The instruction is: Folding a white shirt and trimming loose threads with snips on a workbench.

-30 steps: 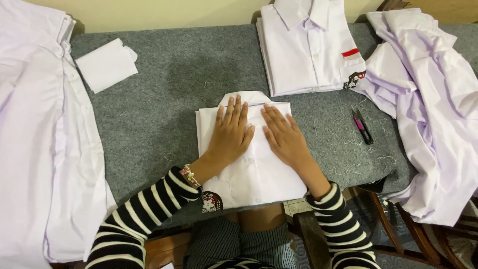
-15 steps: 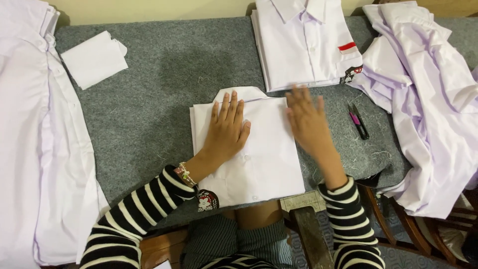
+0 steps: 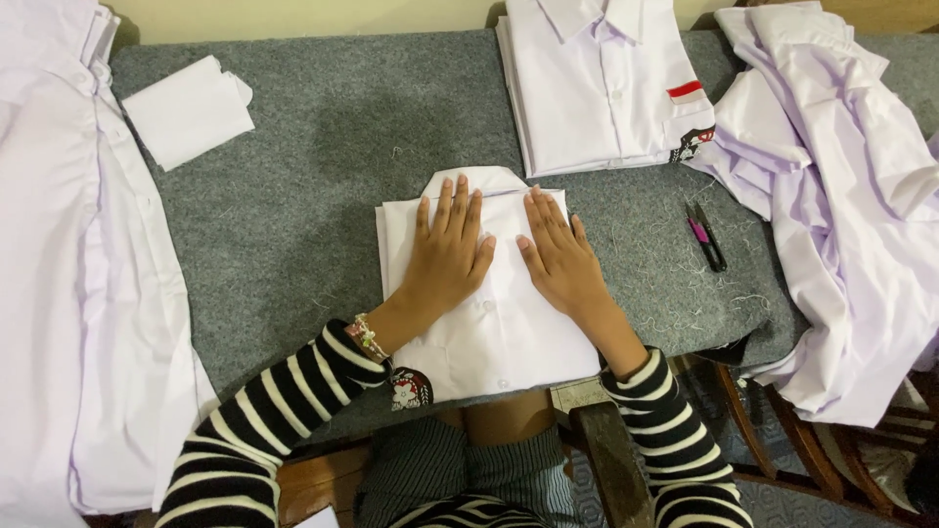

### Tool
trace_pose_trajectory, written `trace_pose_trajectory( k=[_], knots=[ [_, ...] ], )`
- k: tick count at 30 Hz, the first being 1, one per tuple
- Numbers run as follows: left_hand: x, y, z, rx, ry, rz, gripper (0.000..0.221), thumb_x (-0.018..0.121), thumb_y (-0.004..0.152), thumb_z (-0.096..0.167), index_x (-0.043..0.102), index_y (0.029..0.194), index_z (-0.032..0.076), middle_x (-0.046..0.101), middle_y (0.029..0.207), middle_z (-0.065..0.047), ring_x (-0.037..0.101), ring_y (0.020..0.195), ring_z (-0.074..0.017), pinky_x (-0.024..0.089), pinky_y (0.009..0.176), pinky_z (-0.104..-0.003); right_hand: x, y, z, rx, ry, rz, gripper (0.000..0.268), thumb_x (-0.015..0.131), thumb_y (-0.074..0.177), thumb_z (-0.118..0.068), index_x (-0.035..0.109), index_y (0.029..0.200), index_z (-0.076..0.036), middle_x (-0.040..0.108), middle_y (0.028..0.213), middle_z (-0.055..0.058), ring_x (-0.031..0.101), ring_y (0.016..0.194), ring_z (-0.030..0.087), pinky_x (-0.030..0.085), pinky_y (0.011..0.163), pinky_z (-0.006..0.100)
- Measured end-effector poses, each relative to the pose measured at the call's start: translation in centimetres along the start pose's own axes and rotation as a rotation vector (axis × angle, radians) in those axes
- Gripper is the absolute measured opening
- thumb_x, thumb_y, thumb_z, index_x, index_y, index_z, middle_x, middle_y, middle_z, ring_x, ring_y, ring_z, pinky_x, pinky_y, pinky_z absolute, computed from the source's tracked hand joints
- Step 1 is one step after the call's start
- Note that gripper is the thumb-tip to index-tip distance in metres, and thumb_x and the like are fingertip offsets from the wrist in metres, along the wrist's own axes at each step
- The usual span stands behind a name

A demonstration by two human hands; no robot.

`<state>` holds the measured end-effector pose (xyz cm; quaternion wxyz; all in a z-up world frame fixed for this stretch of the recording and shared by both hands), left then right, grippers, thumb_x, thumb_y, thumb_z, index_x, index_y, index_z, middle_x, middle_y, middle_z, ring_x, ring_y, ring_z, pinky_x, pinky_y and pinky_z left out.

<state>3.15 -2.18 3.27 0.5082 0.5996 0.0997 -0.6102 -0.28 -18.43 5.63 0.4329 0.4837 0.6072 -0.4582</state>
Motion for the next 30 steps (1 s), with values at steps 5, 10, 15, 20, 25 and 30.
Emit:
trace_pose_trajectory(
  k=[5,10,15,20,25,30],
  knots=[
    [-0.2,0.1,-0.2,0.004,-0.046,0.015,0.062,0.043,0.103,0.036,0.042,0.150,-0.005,0.032,0.159,-0.030,0.025,0.150,-0.0450,0.014,0.117,-0.064,-0.1,-0.2,0.3,0.171,-0.045,0.031,0.082,0.015,0.105,-0.065,0.008,0.164,-0.007,0.003,0.171,0.016,0.002,0.158,0.029,0.009,0.126,0.049],
    [0.0,0.1,-0.6,0.001,-0.084,0.038,0.063,0.040,0.106,0.038,0.038,0.153,-0.003,0.031,0.160,-0.030,0.025,0.151,-0.0453,0.013,0.117,-0.065,-0.6,-2.0,-2.3,0.138,-0.178,0.181,0.078,0.012,0.109,-0.057,0.011,0.162,0.001,0.006,0.169,0.024,0.003,0.157,0.035,0.009,0.125,0.054],
    [-1.8,-1.5,-2.1,-0.070,0.011,0.078,0.066,0.040,0.107,0.045,0.038,0.154,-0.002,0.028,0.159,-0.032,0.021,0.150,-0.0475,0.021,0.115,-0.064,1.8,-2.9,-5.1,-0.061,-0.068,0.069,0.067,0.011,0.110,-0.047,0.011,0.163,-0.006,0.008,0.170,0.018,0.005,0.157,0.032,0.006,0.125,0.052],
    [-2.5,-3.9,-3.7,-0.180,0.135,0.017,0.069,0.042,0.105,0.044,0.029,0.160,0.005,0.020,0.161,-0.034,0.023,0.148,-0.0527,0.028,0.114,-0.065,2.2,-3.0,-4.9,-0.007,-0.060,0.027,0.069,0.010,0.108,-0.050,0.009,0.164,-0.009,0.004,0.171,0.017,0.003,0.157,0.031,0.004,0.125,0.050],
    [-1.9,-4.2,-4.2,-0.275,0.162,-0.007,0.076,0.042,0.103,0.050,0.027,0.159,0.001,0.015,0.161,-0.036,0.019,0.147,-0.0569,0.024,0.117,-0.064,2.0,-3.5,-4.1,0.096,0.016,0.062,0.073,0.012,0.108,-0.052,0.013,0.163,-0.004,0.007,0.170,0.021,0.005,0.157,0.034,0.005,0.126,0.047],
    [-1.9,-5.1,-5.7,-0.380,0.225,0.033,0.082,0.038,0.105,0.054,0.027,0.155,-0.010,0.023,0.154,-0.045,0.015,0.144,-0.0631,0.001,0.115,-0.069,1.0,-5.4,-3.2,0.193,0.110,0.134,0.079,0.012,0.108,-0.055,0.016,0.160,0.004,0.009,0.167,0.030,0.004,0.156,0.041,0.001,0.124,0.052]
  ],
)
Point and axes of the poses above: each hand's wrist, its own y-axis towards the middle knuckle, its own x-axis out of the palm, z = x × y, the point moved 5 cm from there along y, towards the middle knuckle
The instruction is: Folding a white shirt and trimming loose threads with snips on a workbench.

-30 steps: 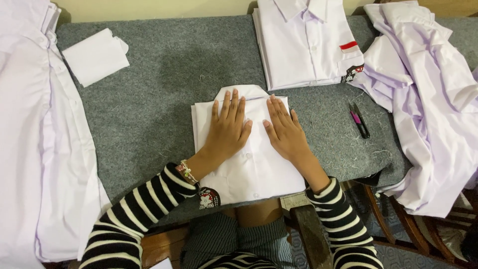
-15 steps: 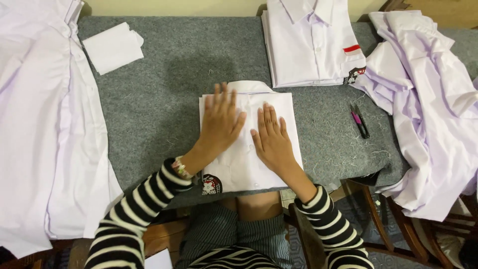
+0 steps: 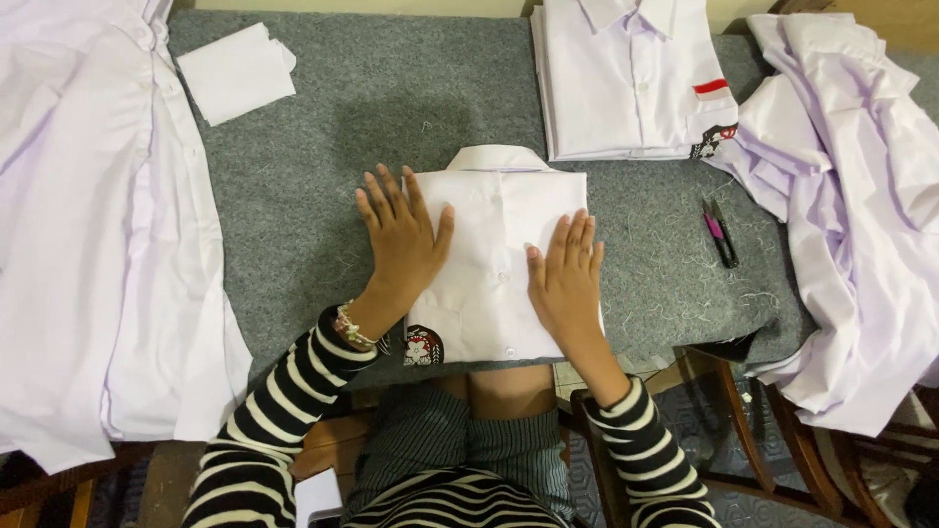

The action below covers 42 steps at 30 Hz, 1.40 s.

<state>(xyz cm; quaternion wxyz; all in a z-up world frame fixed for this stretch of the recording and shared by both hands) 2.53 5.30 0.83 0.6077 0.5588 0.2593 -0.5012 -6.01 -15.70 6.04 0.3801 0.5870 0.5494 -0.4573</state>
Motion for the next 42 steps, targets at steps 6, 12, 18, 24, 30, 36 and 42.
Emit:
trace_pose_trajectory(
  k=[6,12,18,24,30,36,42],
  knots=[
    [-7.3,-1.8,2.7,0.146,-0.190,-0.006,0.070,0.037,0.108,0.041,0.031,0.153,-0.012,0.020,0.158,-0.040,0.015,0.149,-0.0542,0.009,0.114,-0.071,-2.7,-5.1,-2.1,-0.652,0.456,0.041,0.044,0.070,0.093,-0.026,0.066,0.136,-0.020,0.050,0.154,0.013,0.030,0.150,0.040,0.015,0.122,0.059],
    [-5.5,-6.4,5.6,0.250,-0.333,-0.227,0.068,0.032,0.107,0.043,0.025,0.158,-0.002,0.023,0.164,-0.027,0.018,0.153,-0.0394,0.008,0.119,-0.062,-1.1,-7.3,-0.7,-0.772,0.437,0.156,0.028,0.084,0.081,-0.025,0.080,0.109,-0.022,0.064,0.141,0.005,0.046,0.143,0.033,0.019,0.123,0.051],
    [-5.9,-6.4,5.9,0.239,-0.288,-0.260,0.069,0.031,0.108,0.047,0.026,0.158,-0.001,0.020,0.165,-0.025,0.015,0.155,-0.0351,0.004,0.121,-0.056,-0.7,-8.6,-0.2,-0.719,0.537,0.327,0.011,0.085,0.081,-0.016,0.081,0.092,-0.017,0.076,0.106,-0.001,0.067,0.118,0.030,0.037,0.113,0.052],
    [-5.6,-6.5,5.6,0.238,-0.267,-0.252,0.067,0.029,0.108,0.046,0.026,0.159,0.002,0.021,0.166,-0.022,0.016,0.155,-0.0328,0.004,0.122,-0.054,-0.3,-7.3,1.1,-0.591,0.750,0.259,0.012,0.081,0.082,-0.005,0.079,0.093,-0.006,0.075,0.100,0.008,0.067,0.111,0.037,0.048,0.102,0.052],
    [-9.0,-5.1,4.6,0.055,-0.544,-0.366,0.066,0.031,0.106,0.044,0.028,0.159,0.005,0.023,0.162,-0.028,0.018,0.151,-0.0427,0.014,0.119,-0.057,-2.7,-5.2,4.8,-0.384,0.557,0.395,0.008,0.065,0.099,-0.011,0.072,0.099,-0.006,0.070,0.102,0.014,0.065,0.108,0.034,0.049,0.095,0.043],
    [-9.8,-4.5,0.2,-0.310,-0.559,-0.415,0.063,0.049,0.104,0.035,0.030,0.151,-0.004,0.044,0.126,-0.025,0.060,0.115,-0.0494,0.062,0.082,-0.052,-4.3,-1.6,7.0,0.054,0.539,0.185,0.052,0.057,0.108,-0.035,0.059,0.130,0.012,0.067,0.112,0.031,0.066,0.108,0.046,0.055,0.086,0.053],
    [-6.6,-2.9,-0.9,-0.256,-0.311,-0.443,0.045,0.048,0.105,0.046,0.053,0.116,0.002,0.062,0.093,-0.014,0.074,0.081,-0.0352,0.062,0.062,-0.041,-2.7,1.5,6.9,0.127,0.483,0.096,0.050,0.060,0.106,-0.039,0.066,0.125,0.006,0.073,0.097,0.025,0.071,0.093,0.041,0.057,0.072,0.049]
  ],
)
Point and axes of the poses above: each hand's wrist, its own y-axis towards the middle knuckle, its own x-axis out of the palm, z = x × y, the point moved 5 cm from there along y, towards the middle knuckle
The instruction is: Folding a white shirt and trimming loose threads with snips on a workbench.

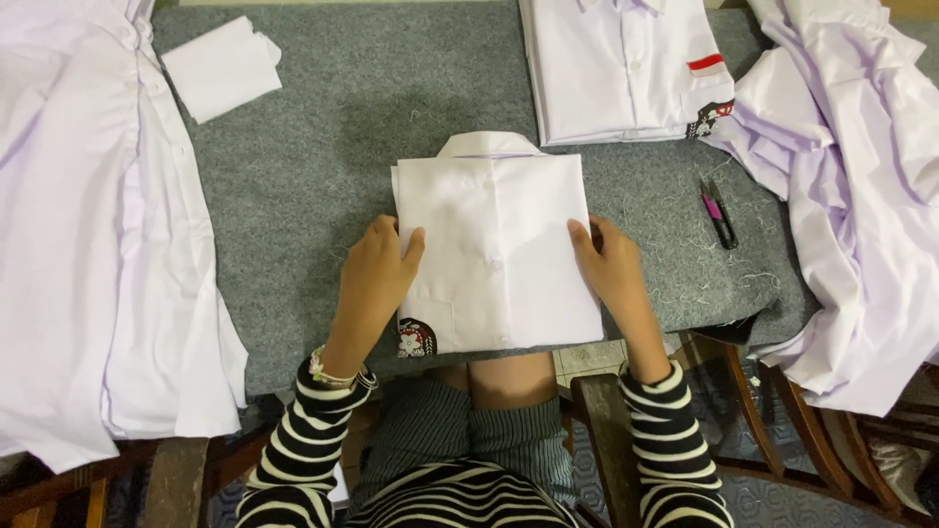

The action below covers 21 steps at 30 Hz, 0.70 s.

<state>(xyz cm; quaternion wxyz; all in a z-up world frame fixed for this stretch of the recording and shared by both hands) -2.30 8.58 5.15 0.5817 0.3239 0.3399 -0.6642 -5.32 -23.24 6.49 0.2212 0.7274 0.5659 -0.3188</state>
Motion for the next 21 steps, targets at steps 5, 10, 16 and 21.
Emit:
trace_pose_trajectory(
  k=[5,10,16,21],
  knots=[
    [-1.7,0.3,0.4,0.033,-0.302,0.023,0.041,0.054,0.104,0.044,0.052,0.118,0.005,0.061,0.100,-0.015,0.071,0.092,-0.0360,0.059,0.069,-0.045,-0.1,-0.3,-2.1,-0.032,0.266,0.086,0.037,0.062,0.106,-0.030,0.069,0.123,0.002,0.072,0.094,0.023,0.072,0.089,0.035,0.057,0.071,0.044],
    [-4.8,0.5,1.2,0.170,-0.386,0.252,0.041,0.055,0.106,0.041,0.051,0.119,0.003,0.060,0.102,-0.022,0.067,0.094,-0.0447,0.055,0.074,-0.053,0.0,0.5,-5.3,-0.137,0.372,0.102,0.036,0.059,0.107,-0.025,0.064,0.126,0.004,0.068,0.100,0.024,0.071,0.087,0.036,0.060,0.065,0.044],
    [-4.5,2.5,0.1,0.237,-0.319,0.330,0.037,0.053,0.108,0.035,0.047,0.121,0.001,0.050,0.103,-0.016,0.064,0.096,-0.0428,0.056,0.075,-0.051,2.2,4.1,-4.6,-0.254,0.168,0.091,0.039,0.065,0.105,-0.025,0.065,0.123,0.009,0.070,0.097,0.026,0.072,0.088,0.039,0.059,0.066,0.044],
    [-4.4,0.3,2.4,0.343,0.053,0.502,0.048,0.056,0.100,0.018,0.042,0.143,0.001,0.039,0.137,-0.030,0.049,0.129,-0.0495,0.049,0.098,-0.065,3.1,0.4,-5.8,-0.735,-0.498,0.396,0.030,0.062,0.103,-0.024,0.066,0.126,-0.004,0.062,0.115,0.014,0.060,0.103,0.032,0.048,0.082,0.041]
  ],
)
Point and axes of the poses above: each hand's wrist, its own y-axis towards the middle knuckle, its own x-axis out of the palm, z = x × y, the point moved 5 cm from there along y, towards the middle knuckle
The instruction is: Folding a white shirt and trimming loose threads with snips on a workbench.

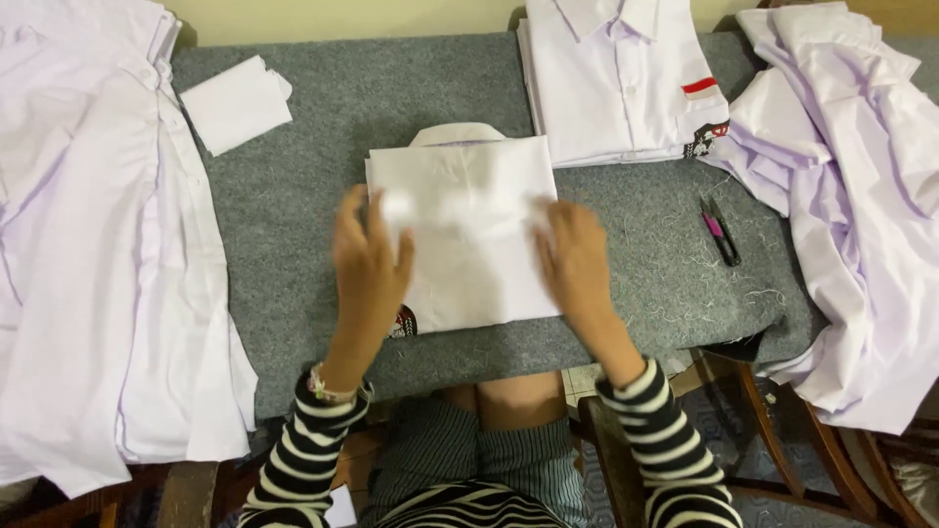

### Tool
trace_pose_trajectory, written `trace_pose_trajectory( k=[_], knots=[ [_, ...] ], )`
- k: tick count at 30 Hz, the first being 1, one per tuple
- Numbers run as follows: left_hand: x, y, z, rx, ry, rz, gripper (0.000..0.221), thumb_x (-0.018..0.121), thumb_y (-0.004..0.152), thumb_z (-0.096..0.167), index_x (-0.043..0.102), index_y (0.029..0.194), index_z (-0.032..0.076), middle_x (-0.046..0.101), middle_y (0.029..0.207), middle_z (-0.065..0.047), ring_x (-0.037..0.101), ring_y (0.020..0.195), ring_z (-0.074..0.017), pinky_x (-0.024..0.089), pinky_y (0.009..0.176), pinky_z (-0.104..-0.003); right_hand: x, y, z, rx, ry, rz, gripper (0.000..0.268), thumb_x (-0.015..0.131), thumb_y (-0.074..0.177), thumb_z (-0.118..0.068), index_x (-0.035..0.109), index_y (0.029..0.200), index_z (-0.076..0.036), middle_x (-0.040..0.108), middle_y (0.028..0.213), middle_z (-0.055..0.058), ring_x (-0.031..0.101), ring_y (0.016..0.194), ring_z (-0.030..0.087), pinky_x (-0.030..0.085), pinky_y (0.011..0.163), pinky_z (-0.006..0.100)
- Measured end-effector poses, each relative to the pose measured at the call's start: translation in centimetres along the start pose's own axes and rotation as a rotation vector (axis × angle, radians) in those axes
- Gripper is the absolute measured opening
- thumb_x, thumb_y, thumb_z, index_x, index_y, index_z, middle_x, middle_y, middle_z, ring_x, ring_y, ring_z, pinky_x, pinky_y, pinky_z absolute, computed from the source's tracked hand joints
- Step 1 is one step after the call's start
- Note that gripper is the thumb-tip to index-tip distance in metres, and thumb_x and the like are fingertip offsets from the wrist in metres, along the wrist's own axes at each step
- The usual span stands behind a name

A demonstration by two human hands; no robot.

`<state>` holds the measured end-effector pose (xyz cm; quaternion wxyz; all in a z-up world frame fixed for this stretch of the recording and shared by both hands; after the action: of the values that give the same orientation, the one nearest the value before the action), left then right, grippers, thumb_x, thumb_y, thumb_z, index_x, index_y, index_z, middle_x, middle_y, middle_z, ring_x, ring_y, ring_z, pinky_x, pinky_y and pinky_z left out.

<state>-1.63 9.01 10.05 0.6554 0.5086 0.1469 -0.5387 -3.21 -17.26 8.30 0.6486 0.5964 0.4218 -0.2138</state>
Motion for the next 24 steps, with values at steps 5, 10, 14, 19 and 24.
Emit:
trace_pose_trajectory(
  k=[5,10,14,19,24],
  knots=[
    [2.6,-1.4,1.1,0.092,0.071,-0.198,0.052,0.046,0.103,0.030,0.045,0.153,0.013,0.031,0.158,-0.026,0.029,0.146,-0.0482,0.026,0.110,-0.070,-0.7,-1.8,-6.4,-0.259,0.350,-0.241,0.042,0.053,0.104,-0.031,0.055,0.139,-0.006,0.054,0.142,0.017,0.048,0.132,0.036,0.034,0.108,0.049],
    [5.0,-2.6,-1.4,-0.083,0.064,-0.354,0.062,0.038,0.105,0.042,0.028,0.162,0.020,0.010,0.168,-0.022,0.013,0.152,-0.0461,0.007,0.114,-0.072,-0.7,-2.9,-6.4,-0.198,0.404,-0.495,0.051,0.047,0.107,-0.040,0.045,0.150,-0.012,0.039,0.162,0.009,0.030,0.151,0.027,0.017,0.123,0.048],
    [3.9,-2.9,-0.2,0.062,0.139,-0.156,0.052,0.039,0.107,0.039,0.043,0.154,0.016,0.024,0.165,-0.023,0.017,0.152,-0.0473,-0.010,0.098,-0.084,-2.6,-2.3,-5.7,-0.157,0.579,-0.409,0.040,0.058,0.102,-0.023,0.058,0.139,-0.008,0.058,0.144,0.012,0.048,0.140,0.031,0.029,0.118,0.049],
    [2.9,-4.6,3.4,0.308,0.149,-0.124,0.042,0.049,0.100,0.027,0.061,0.139,0.019,0.045,0.160,-0.008,0.025,0.154,-0.0347,-0.006,0.102,-0.084,-2.4,-4.4,0.0,-0.065,0.533,-0.271,0.032,0.060,0.100,-0.013,0.066,0.131,-0.005,0.067,0.130,0.017,0.060,0.128,0.037,0.043,0.109,0.053],
    [7.7,-7.8,9.2,0.408,-0.029,-0.315,0.054,0.046,0.098,0.033,0.050,0.146,0.009,0.039,0.160,-0.014,0.031,0.150,-0.0324,0.012,0.113,-0.074,-2.5,-7.0,5.2,0.084,0.226,-0.372,0.038,0.053,0.106,-0.034,0.062,0.140,-0.019,0.059,0.146,0.001,0.046,0.143,0.022,0.032,0.117,0.050]
  ],
)
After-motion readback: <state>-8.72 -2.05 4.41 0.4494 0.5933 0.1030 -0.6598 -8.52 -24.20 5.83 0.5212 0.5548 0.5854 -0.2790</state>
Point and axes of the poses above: each hand's wrist, its own y-axis towards the middle knuckle, its own x-axis out of the palm, z = x × y, the point moved 5 cm from there along y, towards the middle knuckle
